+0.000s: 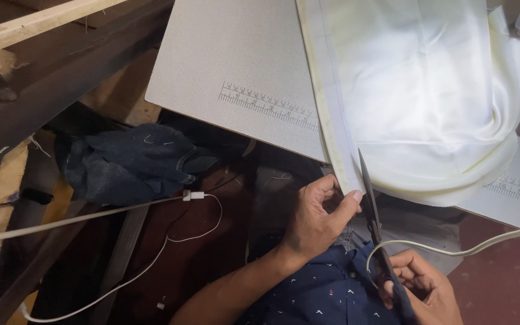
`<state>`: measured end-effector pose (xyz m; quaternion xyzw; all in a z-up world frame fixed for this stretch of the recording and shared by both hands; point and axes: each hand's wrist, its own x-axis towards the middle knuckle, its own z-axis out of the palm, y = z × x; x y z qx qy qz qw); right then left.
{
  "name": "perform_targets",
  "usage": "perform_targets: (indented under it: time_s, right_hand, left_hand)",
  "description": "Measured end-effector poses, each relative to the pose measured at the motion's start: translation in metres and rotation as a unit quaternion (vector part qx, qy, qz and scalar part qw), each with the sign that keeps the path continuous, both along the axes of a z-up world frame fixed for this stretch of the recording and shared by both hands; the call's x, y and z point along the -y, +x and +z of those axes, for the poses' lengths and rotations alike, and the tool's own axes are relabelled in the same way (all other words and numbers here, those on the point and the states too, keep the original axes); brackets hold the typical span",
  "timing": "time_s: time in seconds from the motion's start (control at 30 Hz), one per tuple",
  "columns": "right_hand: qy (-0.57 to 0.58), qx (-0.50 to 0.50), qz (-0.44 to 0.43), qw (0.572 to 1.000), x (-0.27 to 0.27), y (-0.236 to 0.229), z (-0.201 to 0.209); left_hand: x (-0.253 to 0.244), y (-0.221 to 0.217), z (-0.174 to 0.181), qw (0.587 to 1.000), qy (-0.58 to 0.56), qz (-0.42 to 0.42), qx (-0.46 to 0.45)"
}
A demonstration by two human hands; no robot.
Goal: The person is sewing a piece of white fabric and then cutting it with large scissors on a sewing table.
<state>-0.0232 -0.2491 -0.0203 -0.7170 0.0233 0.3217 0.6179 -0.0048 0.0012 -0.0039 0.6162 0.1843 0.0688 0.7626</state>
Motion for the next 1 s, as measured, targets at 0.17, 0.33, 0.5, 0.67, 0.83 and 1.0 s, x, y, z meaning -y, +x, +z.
perform_targets:
  time_s: [0.17, 0.33, 0.5, 0.67, 0.83, 1.0]
  right_hand:
    - [-0.033, -0.009, -0.001, 0.999, 0.001, -0.003, -0.001]
    - [-0.03, -0.04, -0.049, 0.998, 0.011, -0.009, -0.013]
    - [-0.028, -0.005, 0.005, 1.0, -0.022, 0.009, 0.013]
    - [-0.051, -0.017, 0.009, 0.999, -0.015, 0.005, 0.006]
    - [-0.032, -0.001, 0.006, 0.999, -0.018, 0.009, 0.01]
    - [-0.037, -0.033, -0.023, 0.998, -0.041, 0.016, 0.021]
  left_hand:
    - [-0.004, 0.001, -0.001, 1.0, -0.006, -0.011, -0.008]
    - [-0.005, 0.004, -0.011, 0.999, -0.044, 0.006, 0.004]
    - [-0.005, 0.0, 0.002, 0.999, -0.045, -0.003, 0.004]
    - [-0.005, -0.002, -0.004, 0.998, -0.055, -0.003, -0.01]
    - [-0.005, -0.005, -0.008, 0.998, -0.059, -0.015, -0.009]
    - [-0.008, -0.009, -0.003, 0.998, -0.047, -0.038, -0.021]
